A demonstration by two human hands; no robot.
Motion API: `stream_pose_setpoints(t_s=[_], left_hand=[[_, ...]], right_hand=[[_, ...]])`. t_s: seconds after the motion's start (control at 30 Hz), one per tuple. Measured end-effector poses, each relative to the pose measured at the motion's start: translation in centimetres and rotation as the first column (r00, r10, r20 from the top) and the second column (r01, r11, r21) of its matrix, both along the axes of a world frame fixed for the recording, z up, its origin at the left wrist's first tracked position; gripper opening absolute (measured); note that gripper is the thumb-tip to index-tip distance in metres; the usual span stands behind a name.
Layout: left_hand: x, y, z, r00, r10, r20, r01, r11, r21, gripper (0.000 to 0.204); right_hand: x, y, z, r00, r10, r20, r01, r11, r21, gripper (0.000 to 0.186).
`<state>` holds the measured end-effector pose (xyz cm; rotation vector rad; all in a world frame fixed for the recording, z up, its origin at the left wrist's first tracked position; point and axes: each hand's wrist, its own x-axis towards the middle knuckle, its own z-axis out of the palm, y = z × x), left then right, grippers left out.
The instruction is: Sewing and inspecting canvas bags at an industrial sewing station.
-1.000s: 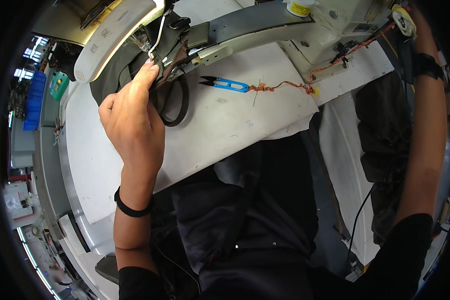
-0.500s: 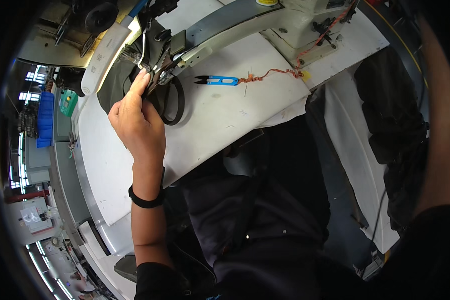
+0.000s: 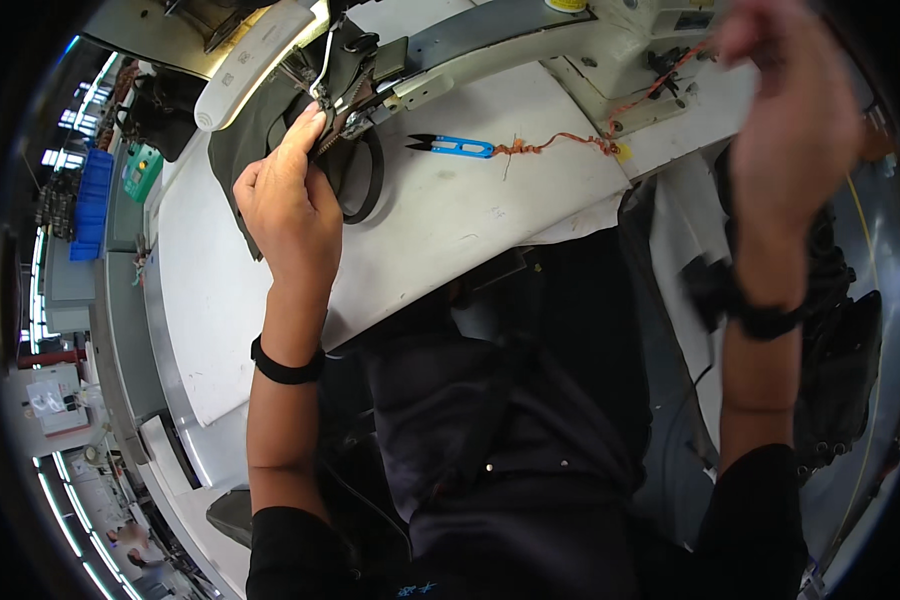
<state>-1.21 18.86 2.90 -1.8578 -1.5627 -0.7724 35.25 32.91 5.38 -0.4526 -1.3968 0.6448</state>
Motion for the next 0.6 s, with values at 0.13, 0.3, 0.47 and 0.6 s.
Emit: stream_pose_setpoints(t_s=[0.13, 0.3, 0.47, 0.6], left_hand=[[-0.1, -0.9, -1.5, 0.994, -0.063, 0.089, 0.059, 0.997, 0.043, 0.048], [-0.6, -1.4, -2.2, 0.992, -0.062, 0.106, 0.06, 0.998, 0.022, 0.051], [-0.6, -1.3, -1.5, 0.991, -0.086, 0.101, 0.083, 0.996, 0.029, 0.049], [-0.7, -1.5, -1.6, 0.99, -0.078, 0.115, 0.078, 0.997, 0.008, 0.049]], right_hand=[[-15.8, -10.5, -3.2, 0.825, 0.561, 0.073, -0.423, 0.698, -0.578, 0.031], [-21.8, -9.7, -4.3, 0.928, 0.37, 0.036, -0.29, 0.782, -0.551, 0.044], [-21.5, -6.6, -0.4, 0.891, 0.371, 0.263, -0.193, 0.832, -0.52, 0.047], [-21.3, -6.2, -1.2, 0.829, 0.241, 0.504, 0.01, 0.896, -0.445, 0.046]])
